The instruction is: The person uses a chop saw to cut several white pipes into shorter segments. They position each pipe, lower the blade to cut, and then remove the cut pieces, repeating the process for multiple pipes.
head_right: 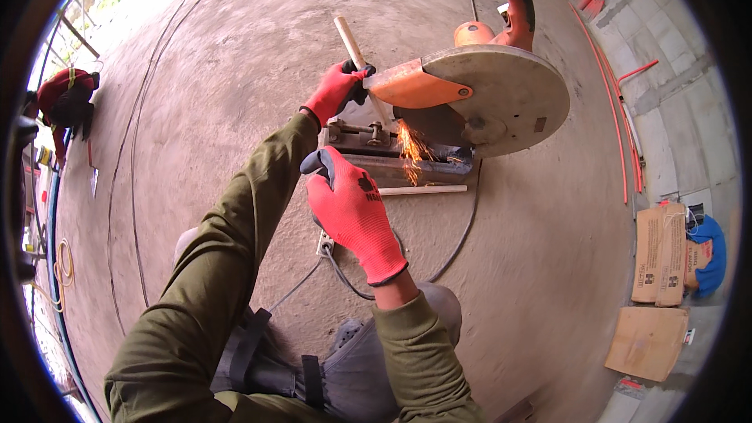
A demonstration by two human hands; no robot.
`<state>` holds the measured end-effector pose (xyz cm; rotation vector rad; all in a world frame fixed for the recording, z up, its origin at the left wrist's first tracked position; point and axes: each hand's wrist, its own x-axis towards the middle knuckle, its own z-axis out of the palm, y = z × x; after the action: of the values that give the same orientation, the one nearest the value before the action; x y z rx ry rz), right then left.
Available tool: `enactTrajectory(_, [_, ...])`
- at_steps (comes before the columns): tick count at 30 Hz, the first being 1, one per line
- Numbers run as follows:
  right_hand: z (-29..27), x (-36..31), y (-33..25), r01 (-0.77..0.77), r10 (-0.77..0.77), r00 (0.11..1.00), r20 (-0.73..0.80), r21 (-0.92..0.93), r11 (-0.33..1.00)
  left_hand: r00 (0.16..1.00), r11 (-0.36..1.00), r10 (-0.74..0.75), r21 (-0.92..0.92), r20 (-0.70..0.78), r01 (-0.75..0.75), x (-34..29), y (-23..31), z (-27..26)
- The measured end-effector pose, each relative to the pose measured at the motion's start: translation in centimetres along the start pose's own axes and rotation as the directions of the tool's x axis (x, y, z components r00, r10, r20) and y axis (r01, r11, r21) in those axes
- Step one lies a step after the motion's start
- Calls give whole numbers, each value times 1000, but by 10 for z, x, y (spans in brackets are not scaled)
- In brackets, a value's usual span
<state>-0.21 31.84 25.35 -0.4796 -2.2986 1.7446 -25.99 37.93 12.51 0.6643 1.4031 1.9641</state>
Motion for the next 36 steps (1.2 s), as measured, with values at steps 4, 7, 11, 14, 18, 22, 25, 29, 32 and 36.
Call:
enactTrajectory(4, [0, 0, 0, 12, -12, 1000, 13, 35, 999, 1000, 1000, -26, -13, 14, 26, 9, -2, -6])
enactTrajectory(7, [-2, 2, 5, 15, -16, 1000, 21, 20, 1000, 999, 999, -47, 4, 17, 47, 17, -6, -7])
enactTrajectory(11, [-7, 1, -7, -88, 87, 995, 56, 27, 996, 998, 998, -60, 37, 7, 59, 26, -10, -5])
enactTrajectory(14, [-6, 0, -7, -60, 59, 997, 50, 16, 998, 997, 994, -74, 81, -21, 76, 31, -13, -1])
enactTrajectory(18, [-6, 0, -7, -64, 63, 997, 36, 38, 997, 997, 997, -72, 34, -10, 73, 37, -17, 2])
enactTrajectory(22, [-10, -2, -15, -116, 115, 992, 42, 32, 993, 993, 993, -113, 25, 20, 112, 33, -13, 2])
enactTrajectory(25, [-6, -1, -12, -48, 48, 999, 21, 18, 999, 980, 981, -189, 31, -63, 191, 28, -7, -13])
enactTrajectory(29, [-11, -4, -16, -120, 121, 992, 46, -19, 993, 963, 963, -267, 33, 24, 266, 5, 0, -25])
enactTrajectory(32, [-7, -4, -10, -37, 39, 999, 21, -62, 997, 967, 968, -251, -21, 29, 252, -18, 1, -25])
enactTrajectory(36, [1, -3, -7, -58, 65, 996, 63, -101, 993, 990, 982, -121, -133, 76, 131, -40, 6, -35])
